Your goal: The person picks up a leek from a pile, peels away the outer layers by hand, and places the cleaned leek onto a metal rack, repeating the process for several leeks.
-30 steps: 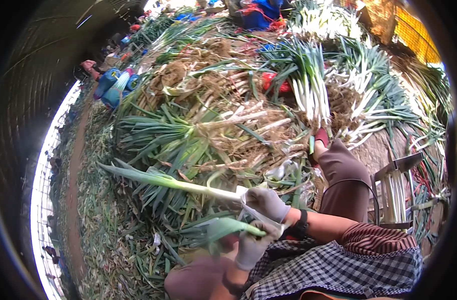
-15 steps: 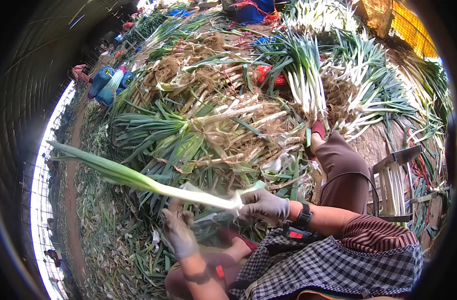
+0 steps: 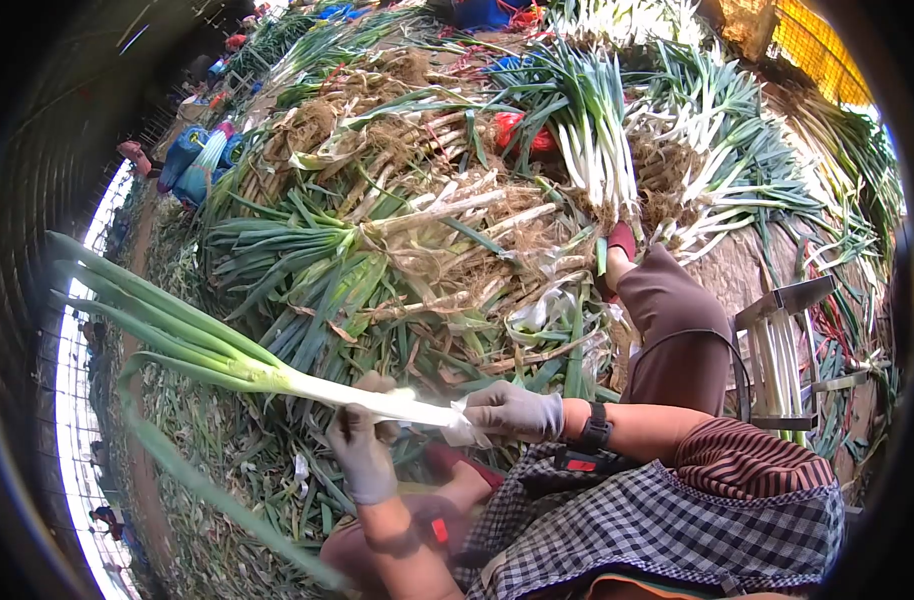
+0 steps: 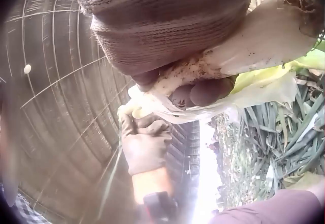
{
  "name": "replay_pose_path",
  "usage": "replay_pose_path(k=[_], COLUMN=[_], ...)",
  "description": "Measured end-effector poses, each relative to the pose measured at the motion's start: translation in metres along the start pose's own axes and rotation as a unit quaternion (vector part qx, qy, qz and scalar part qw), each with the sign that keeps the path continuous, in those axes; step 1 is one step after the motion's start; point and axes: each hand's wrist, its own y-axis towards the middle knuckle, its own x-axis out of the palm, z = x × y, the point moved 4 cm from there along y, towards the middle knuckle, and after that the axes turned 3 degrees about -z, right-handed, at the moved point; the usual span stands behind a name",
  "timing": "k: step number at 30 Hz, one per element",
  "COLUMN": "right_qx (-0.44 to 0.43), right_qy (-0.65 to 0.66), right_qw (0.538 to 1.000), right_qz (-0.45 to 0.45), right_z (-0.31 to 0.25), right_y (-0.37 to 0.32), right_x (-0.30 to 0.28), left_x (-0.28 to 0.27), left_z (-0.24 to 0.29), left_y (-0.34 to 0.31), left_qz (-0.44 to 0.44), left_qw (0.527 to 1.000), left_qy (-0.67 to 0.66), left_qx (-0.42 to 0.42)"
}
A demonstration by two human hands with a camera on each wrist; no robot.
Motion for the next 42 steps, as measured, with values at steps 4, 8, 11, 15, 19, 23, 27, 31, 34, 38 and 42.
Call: replay_pose_path(k=[4,8,11,15,19,23,27,31,34,38,42], right_qx=[-0.01,-0.013,-0.062,-0.099,-0.185,-0.043,-0.114,-0.214,0.048,0.172,0.138], right_qy=[-0.021,-0.01,-0.149,-0.272,-0.441,-0.686,-0.721,-0.594,-0.249,-0.057,-0.097], right_qw=[1.0,0.999,0.984,0.952,0.87,0.724,0.683,0.75,0.911,0.959,0.968], right_qz=[0.013,0.033,0.069,0.104,0.12,0.055,0.032,-0.196,-0.324,-0.22,-0.184], right_z=[0.005,-0.019,-0.026,-0.024,-0.014,-0.025,-0.121,-0.109,-0.053,-0.005,0.006], right_y=[0.0,-0.009,-0.01,-0.007,0.005,0.016,0.018,0.095,0.116,0.107,0.066], right_x=[-0.002,-0.002,-0.004,0.003,0.028,0.04,0.053,0.052,0.087,0.112,0.125], left_x=[-0.005,0.001,-0.015,-0.05,-0.055,-0.08,-0.091,-0.082,-0.097,-0.146,-0.217], left_z=[-0.023,-0.088,-0.112,-0.015,0.037,0.031,0.033,0.032,0.025,0.017,0.0], left_y=[-0.007,-0.04,-0.054,-0.017,0.017,0.049,0.067,0.076,0.078,0.072,0.067], left_qz=[0.015,-0.007,-0.044,0.086,0.084,0.153,0.09,-0.034,-0.122,-0.022,-0.021], left_qw=[0.998,0.971,0.987,0.993,0.977,0.96,0.935,0.884,0.798,0.821,0.795], left_qy=[-0.056,-0.096,0.009,0.082,-0.189,-0.229,-0.337,-0.461,-0.586,-0.564,-0.604], left_qx=[-0.014,-0.219,-0.154,0.013,0.06,0.056,0.067,0.07,0.071,0.083,0.061])
